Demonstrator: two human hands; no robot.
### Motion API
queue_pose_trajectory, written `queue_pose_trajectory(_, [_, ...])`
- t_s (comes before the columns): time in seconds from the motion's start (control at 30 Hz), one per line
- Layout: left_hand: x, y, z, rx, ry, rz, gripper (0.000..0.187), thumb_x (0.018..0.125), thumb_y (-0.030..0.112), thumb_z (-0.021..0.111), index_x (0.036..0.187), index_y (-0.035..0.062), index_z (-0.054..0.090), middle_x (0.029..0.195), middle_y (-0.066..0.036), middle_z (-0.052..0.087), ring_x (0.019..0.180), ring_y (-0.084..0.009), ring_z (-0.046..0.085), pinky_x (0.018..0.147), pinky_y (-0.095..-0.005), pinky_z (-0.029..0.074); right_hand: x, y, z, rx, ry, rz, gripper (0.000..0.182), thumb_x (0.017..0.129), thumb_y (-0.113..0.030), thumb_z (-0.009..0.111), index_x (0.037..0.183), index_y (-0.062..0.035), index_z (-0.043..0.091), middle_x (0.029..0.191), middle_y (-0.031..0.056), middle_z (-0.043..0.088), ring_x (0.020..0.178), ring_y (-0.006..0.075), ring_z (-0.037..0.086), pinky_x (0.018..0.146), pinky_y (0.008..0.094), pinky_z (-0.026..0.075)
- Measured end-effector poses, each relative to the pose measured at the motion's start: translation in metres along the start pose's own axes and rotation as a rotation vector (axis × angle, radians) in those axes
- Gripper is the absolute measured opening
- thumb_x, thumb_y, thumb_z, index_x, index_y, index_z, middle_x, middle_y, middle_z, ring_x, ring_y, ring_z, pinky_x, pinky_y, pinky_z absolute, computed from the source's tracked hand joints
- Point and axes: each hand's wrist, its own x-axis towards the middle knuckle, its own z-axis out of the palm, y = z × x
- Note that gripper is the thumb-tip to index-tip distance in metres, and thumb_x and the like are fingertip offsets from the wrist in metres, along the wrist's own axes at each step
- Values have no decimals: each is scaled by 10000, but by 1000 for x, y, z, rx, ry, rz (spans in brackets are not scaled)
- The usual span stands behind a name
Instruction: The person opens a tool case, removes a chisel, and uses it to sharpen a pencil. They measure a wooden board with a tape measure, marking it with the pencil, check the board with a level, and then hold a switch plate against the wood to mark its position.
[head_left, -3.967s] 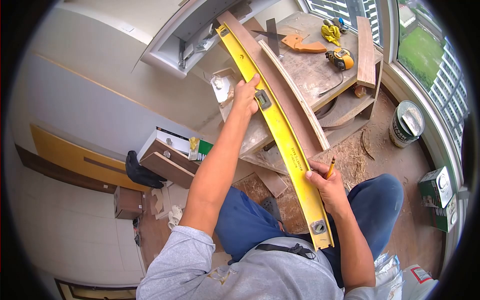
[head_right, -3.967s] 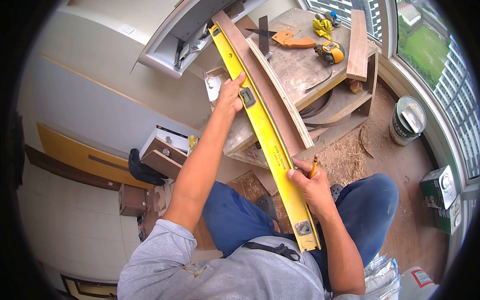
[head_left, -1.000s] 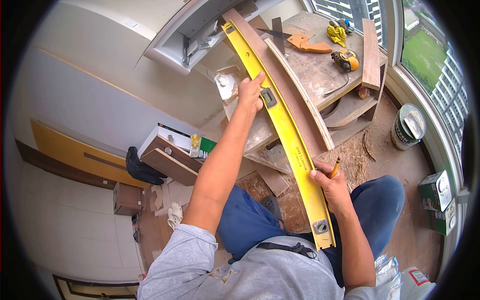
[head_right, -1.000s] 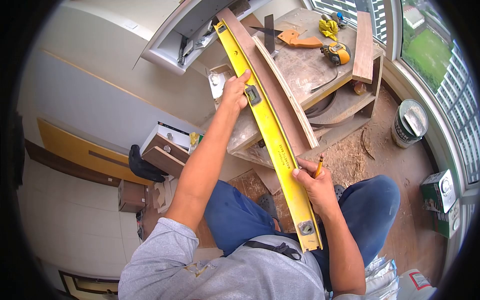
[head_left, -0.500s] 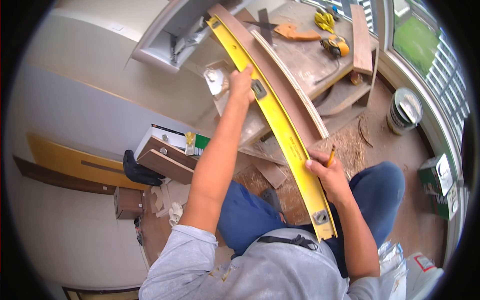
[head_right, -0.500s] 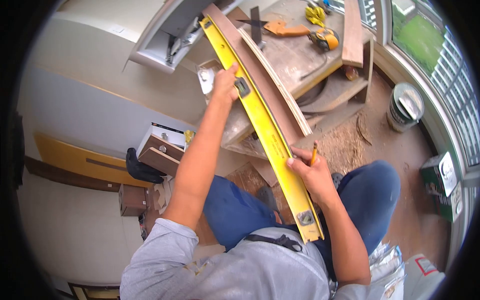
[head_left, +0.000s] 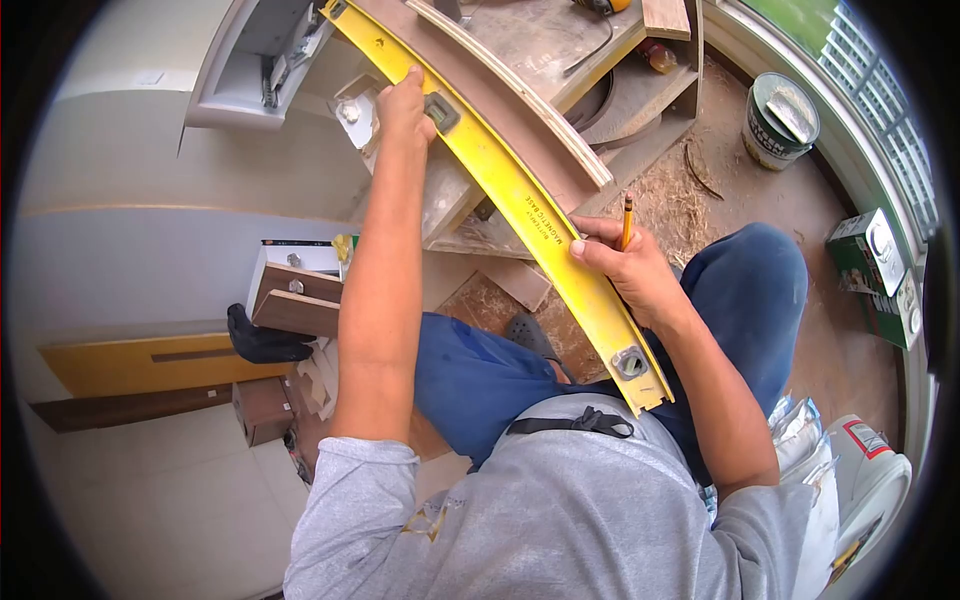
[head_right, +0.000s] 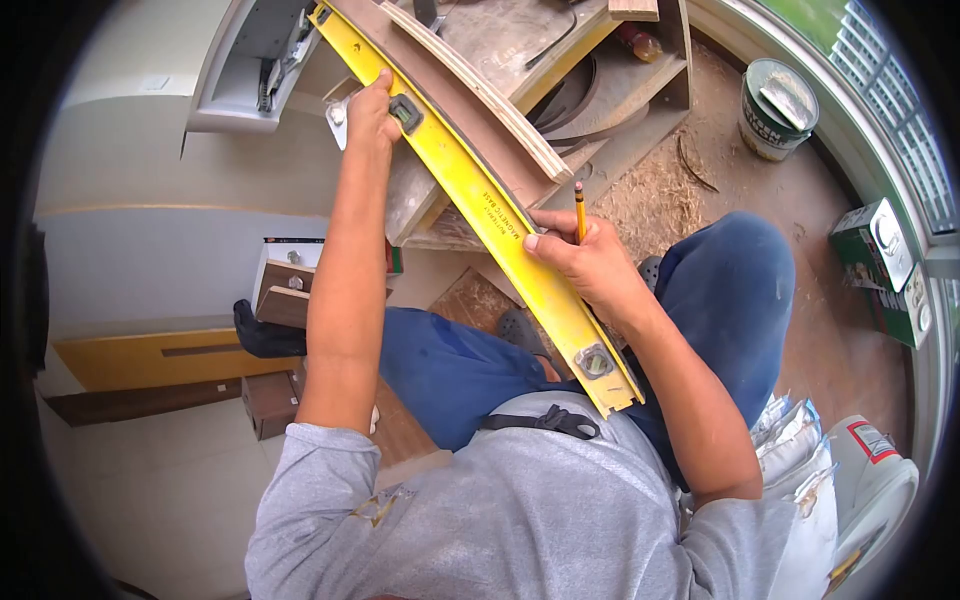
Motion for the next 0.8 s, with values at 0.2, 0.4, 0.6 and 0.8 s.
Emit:
queue_pose_trajectory(0.2, [1, 0, -1, -8, 11, 6, 287, 990, 142, 657, 1180, -60, 586, 1100, -129, 647, 906, -241, 661, 745, -438, 595, 0, -1, 1, 13, -8, 15, 503, 912, -108, 712, 1353, 89, 574, 990, 113, 739, 779, 123, 708, 715, 266, 586])
queue_pose_trajectory(0.4, [-9, 5, 6, -3, 43, 19, 259, 987, 142, 660, 1135, -61, 600, 1044, -128, 658, 867, -236, 662, 716, -433, 596, -1, -2, 2, 34, -11, 12, 500, 908, -109, 718, 1346, 88, 579, 994, 114, 733, 774, 132, 705, 710, 268, 584])
queue_pose_trajectory(0.6, [-10, 4, 9, 2, 48, 39, 200, 995, 119, 644, 1122, -35, 642, 1020, -139, 695, 821, -269, 700, 691, -470, 611, 1, -2, -2, -242, 151, -137, 389, 956, -198, 682, 1247, 56, 639, 965, 60, 681, 794, 108, 632, 701, 268, 516])
queue_pose_trajectory(0.8, [-21, 6, 16, -41, 95, 71, 239, 949, 73, 637, 1103, -109, 637, 1030, -157, 697, 870, -233, 672, 756, -396, 542, -7, -85, 8, -46, 269, -633, 378, 1039, -379, 541, 1071, -17, 646, 846, 12, 580, 743, 124, 530, 722, 266, 431])
